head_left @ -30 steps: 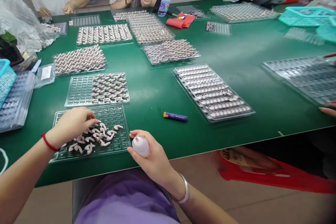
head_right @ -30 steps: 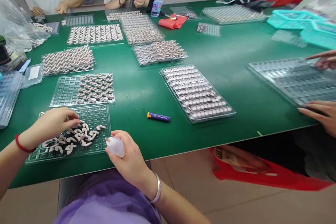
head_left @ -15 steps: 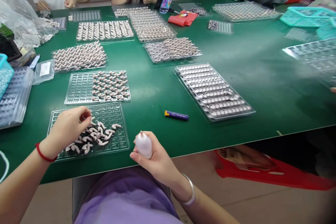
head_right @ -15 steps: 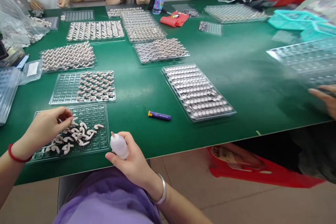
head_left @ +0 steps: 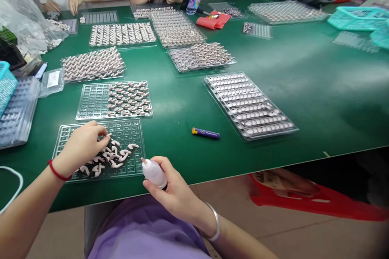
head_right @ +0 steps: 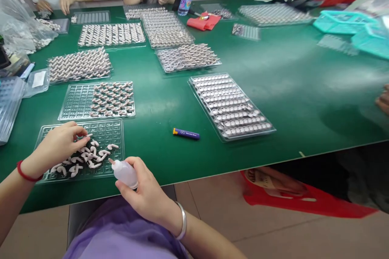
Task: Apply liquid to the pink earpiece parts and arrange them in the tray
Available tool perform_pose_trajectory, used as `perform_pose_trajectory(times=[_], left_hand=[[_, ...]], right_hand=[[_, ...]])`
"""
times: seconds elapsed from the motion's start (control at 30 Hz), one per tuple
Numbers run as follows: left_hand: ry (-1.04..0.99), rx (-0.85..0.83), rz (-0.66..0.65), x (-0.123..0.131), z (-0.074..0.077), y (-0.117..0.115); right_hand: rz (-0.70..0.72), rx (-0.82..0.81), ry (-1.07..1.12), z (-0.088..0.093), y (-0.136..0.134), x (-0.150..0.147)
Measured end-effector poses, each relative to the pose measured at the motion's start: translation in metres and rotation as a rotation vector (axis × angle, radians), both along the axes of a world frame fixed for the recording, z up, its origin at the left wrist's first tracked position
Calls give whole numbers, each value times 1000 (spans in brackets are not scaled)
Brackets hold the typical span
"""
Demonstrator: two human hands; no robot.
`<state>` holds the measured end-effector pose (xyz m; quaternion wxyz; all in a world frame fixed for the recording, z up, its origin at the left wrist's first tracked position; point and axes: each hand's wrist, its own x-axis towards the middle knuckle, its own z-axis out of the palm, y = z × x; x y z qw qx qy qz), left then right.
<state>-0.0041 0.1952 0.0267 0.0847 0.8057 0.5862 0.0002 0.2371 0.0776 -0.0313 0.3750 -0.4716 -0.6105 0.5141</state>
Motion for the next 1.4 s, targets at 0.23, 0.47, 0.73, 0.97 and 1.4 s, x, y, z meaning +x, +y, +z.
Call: perform_pose_trajectory(times=[0.23, 0.47, 0.73, 0.97, 1.4], left_hand=[[-298, 490, -223, 3, -7, -66], [-326, 548, -346, -3, -58, -153], [-329, 565, -246, 0, -73, -165], [-341, 587, -232, 2, -71, -163], [-347, 578, -233, 3, -68, -162]], right_hand=[[27, 98, 64, -7, -4, 9], [-3, 284, 24, -18, -22, 12], [82, 595, -118, -19, -24, 10], [103, 638, -156, -22, -25, 10], [134, 619, -198, -24, -25, 11]])
